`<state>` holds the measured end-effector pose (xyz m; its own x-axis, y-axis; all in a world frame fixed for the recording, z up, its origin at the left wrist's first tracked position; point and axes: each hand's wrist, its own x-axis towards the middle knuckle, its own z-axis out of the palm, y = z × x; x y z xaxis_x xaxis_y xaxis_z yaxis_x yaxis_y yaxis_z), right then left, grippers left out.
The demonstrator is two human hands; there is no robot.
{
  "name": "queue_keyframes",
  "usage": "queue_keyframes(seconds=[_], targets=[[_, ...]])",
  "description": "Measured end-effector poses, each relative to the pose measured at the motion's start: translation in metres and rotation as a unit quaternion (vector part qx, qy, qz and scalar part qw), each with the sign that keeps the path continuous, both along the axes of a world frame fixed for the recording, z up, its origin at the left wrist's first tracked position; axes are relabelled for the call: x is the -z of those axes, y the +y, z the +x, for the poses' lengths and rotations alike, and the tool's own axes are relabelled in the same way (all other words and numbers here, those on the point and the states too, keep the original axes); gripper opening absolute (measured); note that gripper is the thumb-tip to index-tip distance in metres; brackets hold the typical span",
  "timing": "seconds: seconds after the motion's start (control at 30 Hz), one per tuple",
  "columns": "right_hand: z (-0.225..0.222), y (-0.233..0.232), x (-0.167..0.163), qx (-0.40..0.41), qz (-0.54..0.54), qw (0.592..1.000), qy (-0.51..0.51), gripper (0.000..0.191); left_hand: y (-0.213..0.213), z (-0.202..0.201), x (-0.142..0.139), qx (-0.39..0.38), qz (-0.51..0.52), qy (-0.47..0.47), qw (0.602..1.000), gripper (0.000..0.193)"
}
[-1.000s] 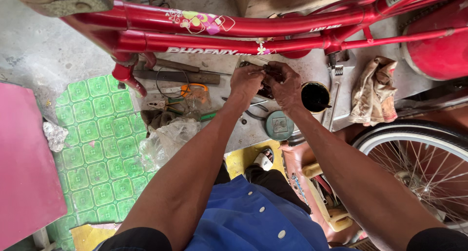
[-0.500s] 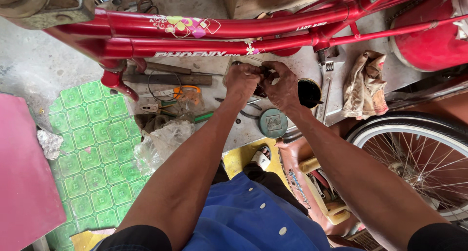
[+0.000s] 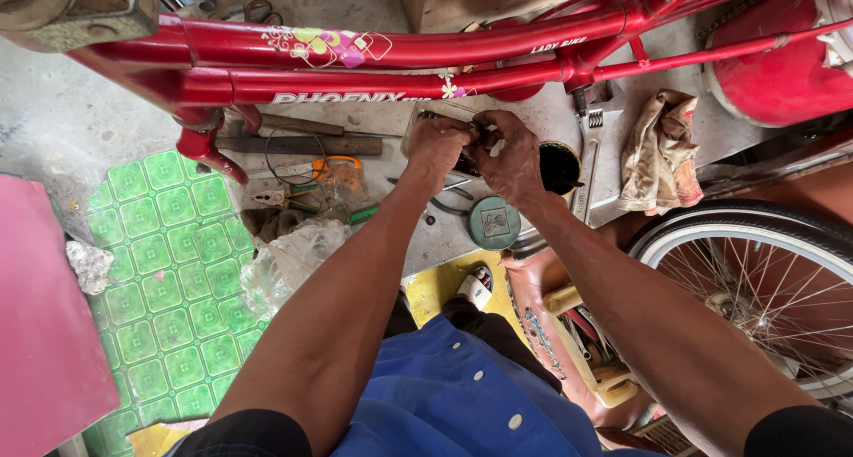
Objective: The person cleans a bicycle bottom bracket with a rag, applies grease from a container, and installs it into the red bicycle frame using a wrench. They tighten the component and wipe excess grease from the frame.
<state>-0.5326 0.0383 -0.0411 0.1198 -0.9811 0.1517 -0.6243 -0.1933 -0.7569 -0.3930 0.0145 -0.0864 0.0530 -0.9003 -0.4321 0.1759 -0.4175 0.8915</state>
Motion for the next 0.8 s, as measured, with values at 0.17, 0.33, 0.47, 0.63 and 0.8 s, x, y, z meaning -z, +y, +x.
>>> queue_keyframes(seconds=[0.17,0.33,0.47,0.63,0.8], targets=[[-0.002,0.000,0.000,-0.017,-0.020,1.000,0.007,0.037,0.001,-0.002,-0.007,-0.007,-0.003,-0.069,0.998,0.017],[-0.005,0.001,-0.001,-0.011,-0.002,1.000,-0.005,0.033,-0.001,-0.006,-0.005,0.009,-0.113,-0.249,0.962,0.016],[-0.007,0.000,-0.003,-0.008,0.014,1.000,-0.009,0.033,-0.003,-0.011,0.000,-0.022,-0.236,-0.357,0.904,0.012],[-0.009,0.000,0.000,0.000,-0.070,0.997,0.015,0.034,0.002,-0.016,-0.003,-0.052,-0.166,-0.265,0.948,0.016],[-0.009,0.001,0.006,0.003,-0.087,0.994,0.065,0.030,0.010,-0.018,-0.007,-0.066,-0.138,-0.280,0.948,0.024]])
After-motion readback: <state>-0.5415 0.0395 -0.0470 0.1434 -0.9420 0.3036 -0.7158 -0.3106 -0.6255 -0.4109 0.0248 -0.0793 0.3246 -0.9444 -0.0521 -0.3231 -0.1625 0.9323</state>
